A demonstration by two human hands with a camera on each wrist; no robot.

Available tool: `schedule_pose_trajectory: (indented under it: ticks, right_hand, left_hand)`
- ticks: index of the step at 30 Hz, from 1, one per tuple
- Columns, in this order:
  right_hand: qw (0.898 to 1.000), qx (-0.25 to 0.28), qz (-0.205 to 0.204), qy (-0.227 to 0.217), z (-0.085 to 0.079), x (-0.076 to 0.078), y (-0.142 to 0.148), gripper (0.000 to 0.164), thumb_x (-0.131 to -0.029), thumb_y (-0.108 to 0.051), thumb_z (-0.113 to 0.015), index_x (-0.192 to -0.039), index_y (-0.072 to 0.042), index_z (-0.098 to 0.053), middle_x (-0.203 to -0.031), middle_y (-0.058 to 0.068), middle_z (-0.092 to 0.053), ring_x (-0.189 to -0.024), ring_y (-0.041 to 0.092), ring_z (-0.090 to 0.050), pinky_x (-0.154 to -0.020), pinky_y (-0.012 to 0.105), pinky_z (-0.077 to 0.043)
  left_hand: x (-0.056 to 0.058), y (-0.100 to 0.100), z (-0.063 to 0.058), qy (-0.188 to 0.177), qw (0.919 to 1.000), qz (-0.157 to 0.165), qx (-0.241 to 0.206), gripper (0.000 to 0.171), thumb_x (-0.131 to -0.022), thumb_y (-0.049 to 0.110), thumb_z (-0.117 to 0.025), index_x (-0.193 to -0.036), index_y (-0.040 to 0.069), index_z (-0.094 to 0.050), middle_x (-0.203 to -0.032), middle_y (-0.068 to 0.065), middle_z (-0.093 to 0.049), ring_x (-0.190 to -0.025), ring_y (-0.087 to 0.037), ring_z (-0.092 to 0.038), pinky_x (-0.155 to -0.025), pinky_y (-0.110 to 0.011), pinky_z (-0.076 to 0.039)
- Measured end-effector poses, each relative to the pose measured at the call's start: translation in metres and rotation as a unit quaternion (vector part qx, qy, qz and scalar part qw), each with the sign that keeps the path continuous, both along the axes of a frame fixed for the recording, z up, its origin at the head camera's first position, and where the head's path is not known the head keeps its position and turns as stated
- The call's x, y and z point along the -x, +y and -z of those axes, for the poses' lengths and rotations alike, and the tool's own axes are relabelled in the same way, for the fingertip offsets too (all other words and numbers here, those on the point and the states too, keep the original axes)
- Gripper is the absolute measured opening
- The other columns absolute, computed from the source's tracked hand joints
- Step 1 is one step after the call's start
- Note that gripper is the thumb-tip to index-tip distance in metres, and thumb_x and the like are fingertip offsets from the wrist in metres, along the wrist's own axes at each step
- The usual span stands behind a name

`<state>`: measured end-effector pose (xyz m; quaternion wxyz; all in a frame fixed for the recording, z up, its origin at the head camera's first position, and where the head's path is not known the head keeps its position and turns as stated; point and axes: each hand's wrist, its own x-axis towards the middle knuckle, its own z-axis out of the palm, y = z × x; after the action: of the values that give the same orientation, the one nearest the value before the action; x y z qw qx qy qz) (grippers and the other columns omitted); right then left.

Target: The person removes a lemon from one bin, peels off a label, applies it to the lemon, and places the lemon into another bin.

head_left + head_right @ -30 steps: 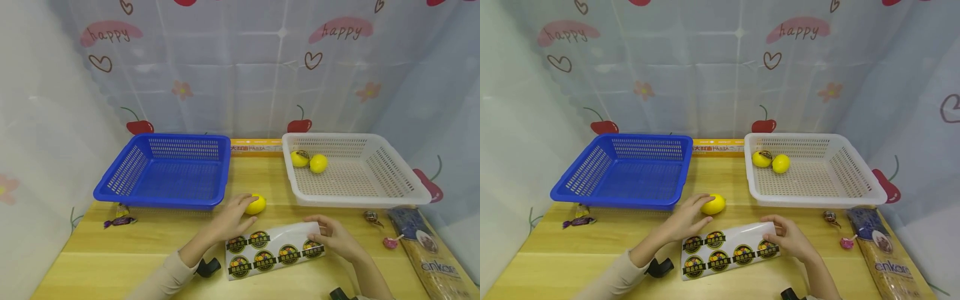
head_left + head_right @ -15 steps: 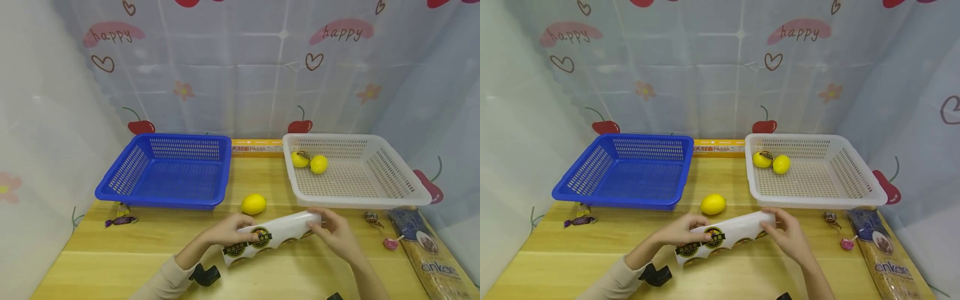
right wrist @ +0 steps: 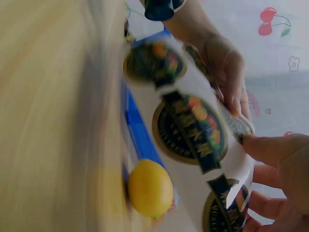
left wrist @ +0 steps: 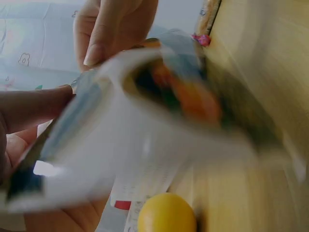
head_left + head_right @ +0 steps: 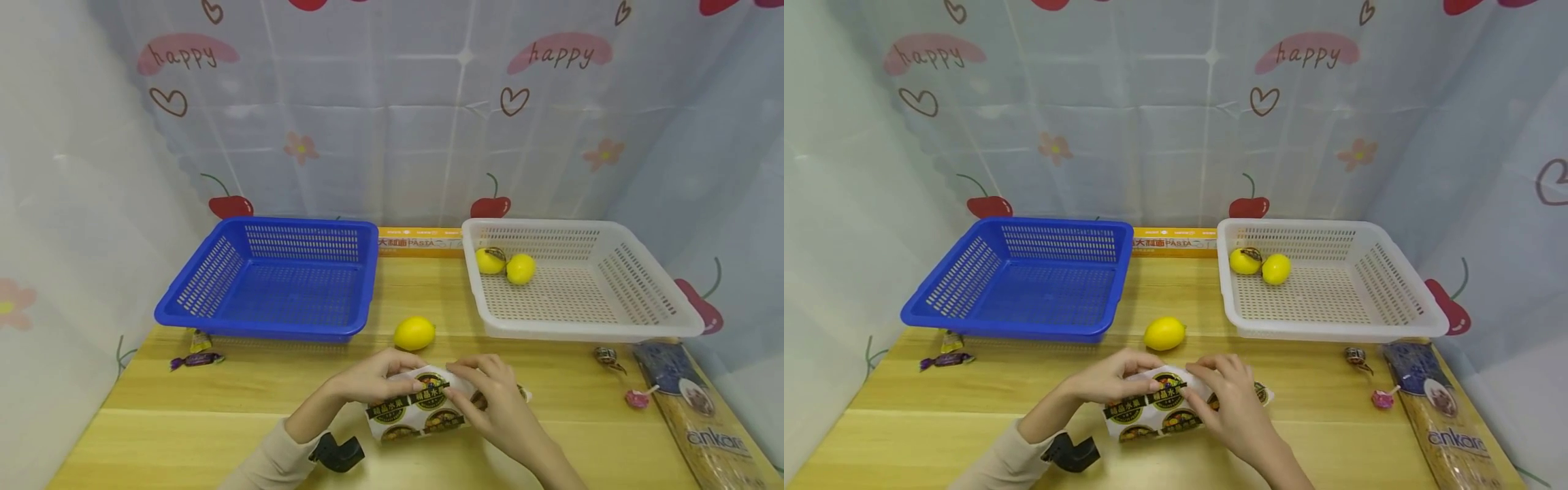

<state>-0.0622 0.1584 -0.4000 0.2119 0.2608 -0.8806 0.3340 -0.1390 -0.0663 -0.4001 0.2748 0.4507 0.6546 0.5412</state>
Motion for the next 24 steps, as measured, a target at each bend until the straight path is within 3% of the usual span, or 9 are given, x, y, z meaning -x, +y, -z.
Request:
schedule_pose_trajectory:
  ticks: [3, 7, 12, 17, 19, 21, 24]
  right_hand:
    - [1.0, 0.03, 0.002, -0.003, 0.004, -0.001, -0.006, 0.027, -0.073, -0.007, -0.078, -0.098, -0.006, -0.07, -0.094, -0.006, -0.062, -0.086, 0.009, -0.05, -0.067, 0.023, -0.047]
    - [0.996, 0.08, -0.005, 0.046, 0.008, 0.001, -0.01, 0.028, -0.068, -0.002, -0.08, -0.094, -0.006, -0.071, -0.089, -0.004, -0.065, -0.078, 0.01, -0.055, -0.064, 0.018, -0.047]
    - [0.987, 0.118, -0.017, 0.107, 0.014, 0.002, -0.014, 0.018, -0.08, -0.014, -0.074, -0.093, 0.0, -0.071, -0.085, 0.006, -0.067, -0.073, 0.015, -0.057, -0.065, 0.011, -0.046]
    - [0.98, 0.132, -0.005, 0.152, 0.021, 0.003, -0.018, 0.032, -0.09, -0.026, -0.062, -0.088, 0.005, -0.071, -0.083, 0.012, -0.07, -0.073, 0.019, -0.06, -0.075, 0.011, -0.045]
    - [0.976, 0.137, 0.002, 0.169, 0.023, 0.003, -0.019, 0.035, -0.092, -0.027, -0.06, -0.086, 0.005, -0.071, -0.084, 0.014, -0.07, -0.074, 0.021, -0.062, -0.076, 0.011, -0.046]
    - [0.973, 0.145, 0.003, 0.18, 0.026, 0.004, -0.021, 0.035, -0.093, -0.026, -0.059, -0.085, 0.005, -0.071, -0.088, 0.016, -0.07, -0.075, 0.023, -0.062, -0.077, 0.012, -0.047]
    - [0.971, 0.166, -0.013, 0.169, 0.029, 0.003, -0.023, 0.028, -0.091, -0.02, -0.063, -0.093, 0.007, -0.07, -0.097, 0.019, -0.068, -0.074, 0.018, -0.058, -0.066, 0.01, -0.045]
  left_hand:
    - [0.0, -0.001, -0.002, 0.024, 0.9997, -0.008, 0.007, 0.024, -0.095, 0.004, -0.05, -0.114, -0.008, -0.06, -0.083, -0.01, -0.06, -0.063, 0.001, -0.044, -0.063, -0.016, -0.043]
    - [-0.002, -0.002, -0.002, 0.022, 0.9995, -0.021, 0.002, 0.023, -0.096, 0.004, -0.048, -0.11, -0.007, -0.062, -0.07, 0.0, -0.049, -0.055, 0.0, -0.037, -0.054, -0.015, -0.035]
    - [-0.005, -0.001, -0.002, -0.013, 0.9992, -0.038, -0.003, 0.027, -0.098, 0.006, -0.044, -0.112, -0.01, -0.061, -0.062, 0.006, -0.038, -0.05, -0.001, -0.029, -0.049, -0.016, -0.027]
    - [-0.007, 0.001, -0.001, -0.041, 0.9972, -0.059, -0.021, 0.028, -0.099, 0.006, -0.043, -0.111, -0.013, -0.06, -0.061, 0.004, -0.037, -0.05, -0.003, -0.029, -0.049, -0.017, -0.027]
    - [-0.009, 0.002, 0.0, -0.057, 0.9954, -0.071, -0.03, 0.029, -0.099, 0.006, -0.042, -0.111, -0.014, -0.059, -0.063, 0.003, -0.038, -0.053, -0.003, -0.032, -0.051, -0.017, -0.03]
    - [-0.01, 0.004, 0.0, -0.084, 0.9923, -0.081, -0.042, 0.03, -0.099, 0.006, -0.042, -0.113, -0.016, -0.056, -0.069, -0.002, -0.05, -0.059, -0.001, -0.043, -0.056, -0.015, -0.038]
    - [-0.012, 0.006, -0.001, -0.107, 0.9881, -0.1, -0.046, 0.032, -0.099, 0.006, -0.043, -0.117, -0.018, -0.053, -0.08, -0.01, -0.058, -0.068, -0.001, -0.048, -0.063, -0.014, -0.042]
